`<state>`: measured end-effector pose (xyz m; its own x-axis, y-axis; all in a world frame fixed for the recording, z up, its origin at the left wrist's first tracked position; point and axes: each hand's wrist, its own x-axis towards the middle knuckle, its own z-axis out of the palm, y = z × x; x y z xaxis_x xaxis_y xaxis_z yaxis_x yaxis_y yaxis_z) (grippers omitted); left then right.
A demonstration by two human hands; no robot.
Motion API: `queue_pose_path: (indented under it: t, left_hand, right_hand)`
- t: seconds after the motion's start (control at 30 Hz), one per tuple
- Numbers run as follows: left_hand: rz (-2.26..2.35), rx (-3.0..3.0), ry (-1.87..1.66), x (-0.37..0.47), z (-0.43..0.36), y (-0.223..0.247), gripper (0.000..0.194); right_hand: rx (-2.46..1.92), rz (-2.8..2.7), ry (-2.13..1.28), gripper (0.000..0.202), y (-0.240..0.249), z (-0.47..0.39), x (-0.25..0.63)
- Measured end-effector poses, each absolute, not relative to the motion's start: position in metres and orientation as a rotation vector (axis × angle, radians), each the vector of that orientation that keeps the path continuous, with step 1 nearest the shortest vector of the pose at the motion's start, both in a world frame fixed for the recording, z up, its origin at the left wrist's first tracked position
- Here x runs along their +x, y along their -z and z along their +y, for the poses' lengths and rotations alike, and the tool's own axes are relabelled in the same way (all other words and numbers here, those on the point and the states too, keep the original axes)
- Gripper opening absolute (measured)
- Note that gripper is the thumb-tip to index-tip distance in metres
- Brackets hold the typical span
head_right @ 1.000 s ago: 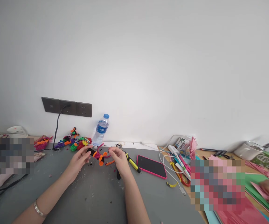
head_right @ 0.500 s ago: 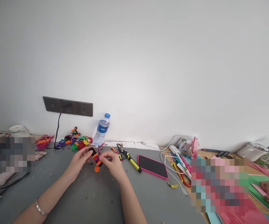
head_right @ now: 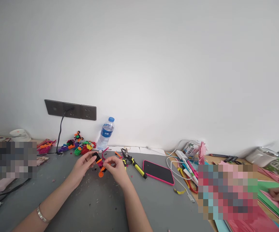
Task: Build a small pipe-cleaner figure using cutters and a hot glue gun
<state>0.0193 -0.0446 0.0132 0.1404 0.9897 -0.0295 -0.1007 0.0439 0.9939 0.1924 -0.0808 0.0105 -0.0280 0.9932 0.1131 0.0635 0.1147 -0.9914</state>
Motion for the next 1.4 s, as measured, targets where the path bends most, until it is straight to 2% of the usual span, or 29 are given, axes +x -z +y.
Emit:
queue_pose_path:
  t: [0.6,0.8,1.4]
  left_hand:
    - [0.988,1.112,-1.19,0.0198,-0.044,-0.0114,0.046]
    - [0.939,1.099,-1.197,0.0194,-0.0439,-0.0096,0.041]
    - [0.927,1.095,-1.175,0.0224,-0.0488,-0.0144,0.038]
  right_hand:
    - [-1.054,-1.067,-1.2,0.041,-0.0084,-0.08,0.1871]
    - [-1.134,-0.907,-1.204,0.044,-0.0065,-0.079,0.1887]
    - [-1.138,-0.941,-1.187,0.048,-0.0066,-0.0777,0.1879]
